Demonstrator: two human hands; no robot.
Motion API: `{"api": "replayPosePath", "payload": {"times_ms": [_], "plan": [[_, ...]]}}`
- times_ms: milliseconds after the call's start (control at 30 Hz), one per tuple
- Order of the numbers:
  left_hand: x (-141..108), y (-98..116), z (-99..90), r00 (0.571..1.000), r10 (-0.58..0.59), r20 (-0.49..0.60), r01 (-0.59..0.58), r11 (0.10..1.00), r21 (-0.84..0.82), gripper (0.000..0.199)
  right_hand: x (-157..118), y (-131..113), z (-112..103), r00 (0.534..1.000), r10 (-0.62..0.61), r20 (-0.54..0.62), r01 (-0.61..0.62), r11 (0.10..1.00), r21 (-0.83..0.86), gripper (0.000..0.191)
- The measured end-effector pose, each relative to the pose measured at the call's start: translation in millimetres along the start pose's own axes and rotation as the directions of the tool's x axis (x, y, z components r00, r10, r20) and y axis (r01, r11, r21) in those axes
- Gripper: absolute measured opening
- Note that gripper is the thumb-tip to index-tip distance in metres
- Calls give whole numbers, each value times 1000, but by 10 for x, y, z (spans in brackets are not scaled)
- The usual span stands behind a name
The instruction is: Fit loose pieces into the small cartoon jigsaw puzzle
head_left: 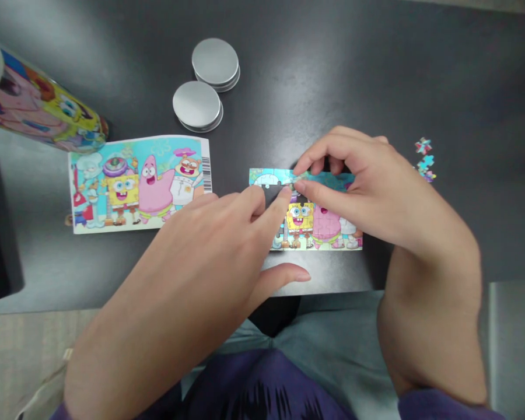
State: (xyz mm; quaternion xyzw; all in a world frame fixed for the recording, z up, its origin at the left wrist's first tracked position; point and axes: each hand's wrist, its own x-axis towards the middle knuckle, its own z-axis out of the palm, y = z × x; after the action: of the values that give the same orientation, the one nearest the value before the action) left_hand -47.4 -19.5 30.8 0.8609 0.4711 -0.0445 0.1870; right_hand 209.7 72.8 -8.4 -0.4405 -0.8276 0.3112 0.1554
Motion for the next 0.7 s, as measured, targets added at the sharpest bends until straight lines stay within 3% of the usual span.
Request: {"api": "replayPosePath", "payload": {"times_ms": [300, 400, 533, 600, 700], "plan": [[2, -17, 105, 992, 16, -129, -18, 1000, -16, 56, 7, -16, 13, 1000, 5, -9, -5, 1000, 12, 11], [2, -24, 88, 991, 16, -133, -18, 1000, -10, 52, 3, -26, 3, 1000, 14, 10, -14, 1000, -19, 10], [-72, 15, 15, 981, 14, -196, -28, 997, -68, 48, -7, -54, -16, 997, 45, -59, -40, 996, 75, 14], [-126, 62, -17, 967, 44, -253, -97, 975, -202, 48, -12, -66, -38, 990, 52, -127, -31, 987, 159, 18], [-164, 112, -44, 942, 244, -229, -324, 835, -445, 36, -29, -84, -106, 977, 49, -206, 2, 971, 239, 18]]}}
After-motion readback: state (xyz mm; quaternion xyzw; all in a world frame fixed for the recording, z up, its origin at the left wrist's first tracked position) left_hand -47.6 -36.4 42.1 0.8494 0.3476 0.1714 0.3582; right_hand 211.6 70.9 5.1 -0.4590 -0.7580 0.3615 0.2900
